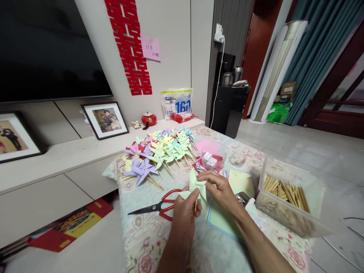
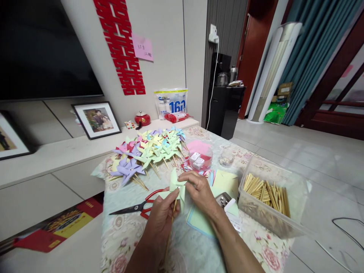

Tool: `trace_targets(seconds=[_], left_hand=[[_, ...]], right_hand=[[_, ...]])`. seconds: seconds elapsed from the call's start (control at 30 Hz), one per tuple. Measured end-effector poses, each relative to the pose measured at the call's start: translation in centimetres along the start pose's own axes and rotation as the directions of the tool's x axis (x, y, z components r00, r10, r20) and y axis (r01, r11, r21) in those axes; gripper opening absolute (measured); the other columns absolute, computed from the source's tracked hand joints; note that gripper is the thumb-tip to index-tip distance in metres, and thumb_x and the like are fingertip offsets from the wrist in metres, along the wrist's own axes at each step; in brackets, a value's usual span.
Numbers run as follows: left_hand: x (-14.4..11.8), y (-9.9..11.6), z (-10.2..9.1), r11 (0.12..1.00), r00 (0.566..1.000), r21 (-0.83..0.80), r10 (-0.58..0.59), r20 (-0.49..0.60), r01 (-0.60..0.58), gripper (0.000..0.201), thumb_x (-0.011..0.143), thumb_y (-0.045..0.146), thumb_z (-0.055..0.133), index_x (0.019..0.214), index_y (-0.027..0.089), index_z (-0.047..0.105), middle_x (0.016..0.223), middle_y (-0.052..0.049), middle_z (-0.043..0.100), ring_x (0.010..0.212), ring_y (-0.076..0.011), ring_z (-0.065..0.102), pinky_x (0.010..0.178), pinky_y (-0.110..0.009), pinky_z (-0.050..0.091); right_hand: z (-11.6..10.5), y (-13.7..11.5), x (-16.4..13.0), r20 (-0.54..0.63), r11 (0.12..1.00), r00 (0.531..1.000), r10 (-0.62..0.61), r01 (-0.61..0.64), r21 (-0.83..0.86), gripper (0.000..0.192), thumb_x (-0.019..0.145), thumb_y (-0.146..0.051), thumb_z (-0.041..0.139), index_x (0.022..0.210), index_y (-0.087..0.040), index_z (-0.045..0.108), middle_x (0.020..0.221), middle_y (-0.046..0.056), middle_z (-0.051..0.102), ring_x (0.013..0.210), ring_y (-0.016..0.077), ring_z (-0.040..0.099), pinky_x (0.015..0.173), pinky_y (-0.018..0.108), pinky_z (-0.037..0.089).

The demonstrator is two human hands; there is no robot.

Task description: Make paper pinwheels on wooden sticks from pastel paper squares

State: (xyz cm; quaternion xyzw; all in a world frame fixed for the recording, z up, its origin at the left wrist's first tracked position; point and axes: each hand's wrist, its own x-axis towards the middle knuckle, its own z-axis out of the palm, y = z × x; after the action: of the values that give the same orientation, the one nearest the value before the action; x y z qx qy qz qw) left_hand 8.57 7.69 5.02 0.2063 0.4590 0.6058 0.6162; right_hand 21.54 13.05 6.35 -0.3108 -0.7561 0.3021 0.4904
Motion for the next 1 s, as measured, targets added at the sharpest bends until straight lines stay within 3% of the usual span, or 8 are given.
trace_targets(seconds=[0.07, 0.17, 0.23, 0.3, 0.4, 0.57, 0.83, 1.0], left_hand=[[0.0, 0.2, 0.0, 1.0, 1.0, -0.005, 0.005, 0.01, -0.005, 0.045, 0.062, 0.041, 0.083, 0.091, 0.015, 0.061, 0.046, 0.009, 0.047, 0.039, -0.0066, 0.039, 0.04, -0.018, 0.022], [0.0, 0.6, -0.1, 0.997, 0.999, -0.067, 0.047, -0.017, -0.048, 0.045, 0.059, 0.039, 0.086, 0.087, 0.015, 0.06, 0.048, 0.009, 0.048, 0.04, -0.006, 0.04, 0.04, -0.019, 0.024], [0.1, 0.8, -0.1, 0.988, 0.993, -0.129, 0.073, -0.097, -0.085, 0.046, 0.055, 0.036, 0.088, 0.084, 0.016, 0.058, 0.051, 0.008, 0.051, 0.041, -0.0064, 0.043, 0.04, -0.019, 0.026], [0.2, 1.0, -0.2, 0.977, 0.981, -0.177, 0.085, -0.175, -0.116, 0.046, 0.053, 0.033, 0.088, 0.082, 0.017, 0.057, 0.053, 0.008, 0.053, 0.042, -0.0067, 0.045, 0.04, -0.019, 0.027], [0.4, 1.0, -0.3, 0.965, 0.972, -0.214, 0.104, -0.211, -0.15, 0.041, 0.056, 0.03, 0.086, 0.082, 0.018, 0.057, 0.053, 0.008, 0.053, 0.042, -0.0065, 0.045, 0.04, -0.019, 0.027], [0.7, 0.7, -0.6, 0.957, 0.97, -0.247, 0.098, -0.222, -0.153, 0.034, 0.063, 0.028, 0.082, 0.088, 0.017, 0.063, 0.06, 0.004, 0.061, 0.045, -0.0083, 0.047, 0.041, -0.021, 0.027], [0.5, 1.0, -0.6, 0.938, 0.974, -0.318, 0.073, -0.213, -0.14, 0.031, 0.065, 0.025, 0.08, 0.09, 0.016, 0.063, 0.067, 0.003, 0.066, 0.045, -0.007, 0.05, 0.041, -0.019, 0.032], [0.5, 1.0, -0.3, 0.933, 0.967, -0.319, 0.095, -0.236, -0.17, 0.031, 0.061, 0.023, 0.082, 0.083, 0.016, 0.061, 0.057, 0.006, 0.058, 0.041, -0.0066, 0.046, 0.038, -0.018, 0.029]], right_hand=[[0.1, 0.1, 0.0, -0.023, 1.0, 1.0, 0.006, -0.006, -0.015, 0.023, 0.091, -0.019, 0.056, 0.103, -0.024, 0.074, 0.109, 0.006, 0.074, 0.107, 0.0226, 0.067, 0.095, 0.038, 0.05], [0.2, 0.1, -0.2, -0.16, 0.996, 0.987, 0.029, -0.042, -0.075, 0.026, 0.092, -0.024, 0.059, 0.116, -0.025, 0.07, 0.119, 0.007, 0.07, 0.114, 0.0241, 0.063, 0.099, 0.039, 0.047], [0.3, -0.1, -0.3, -0.265, 0.992, 0.964, 0.029, -0.061, -0.114, 0.021, 0.093, -0.025, 0.06, 0.111, -0.024, 0.07, 0.111, 0.007, 0.071, 0.105, 0.0234, 0.064, 0.092, 0.037, 0.049], [0.6, -0.5, -0.5, -0.297, 0.989, 0.955, 0.014, -0.057, -0.138, 0.012, 0.094, -0.026, 0.059, 0.098, -0.023, 0.07, 0.095, 0.006, 0.071, 0.091, 0.0217, 0.065, 0.082, 0.034, 0.05], [1.3, -1.2, -0.7, -0.19, 0.985, 0.982, -0.011, -0.022, -0.171, 0.011, 0.094, -0.027, 0.06, 0.092, -0.022, 0.069, 0.087, 0.005, 0.07, 0.081, 0.0206, 0.065, 0.076, 0.033, 0.05], [3.2, -1.6, -1.3, -0.008, 0.936, 0.999, -0.033, 0.028, -0.35, 0.024, 0.089, -0.025, 0.063, 0.112, -0.018, 0.064, 0.092, 0.009, 0.067, 0.085, 0.0246, 0.062, 0.074, 0.037, 0.049], [4.3, -1.1, -1.9, -0.019, 0.895, 1.0, -0.018, 0.008, -0.446, 0.025, 0.09, -0.015, 0.055, 0.114, -0.015, 0.062, 0.093, 0.01, 0.066, 0.087, 0.0262, 0.062, 0.076, 0.038, 0.049], [4.5, -1.0, -2.0, -0.009, 0.907, 1.0, -0.013, 0.008, -0.421, 0.027, 0.09, -0.012, 0.054, 0.114, -0.017, 0.063, 0.096, 0.009, 0.067, 0.09, 0.0251, 0.062, 0.078, 0.037, 0.048]])
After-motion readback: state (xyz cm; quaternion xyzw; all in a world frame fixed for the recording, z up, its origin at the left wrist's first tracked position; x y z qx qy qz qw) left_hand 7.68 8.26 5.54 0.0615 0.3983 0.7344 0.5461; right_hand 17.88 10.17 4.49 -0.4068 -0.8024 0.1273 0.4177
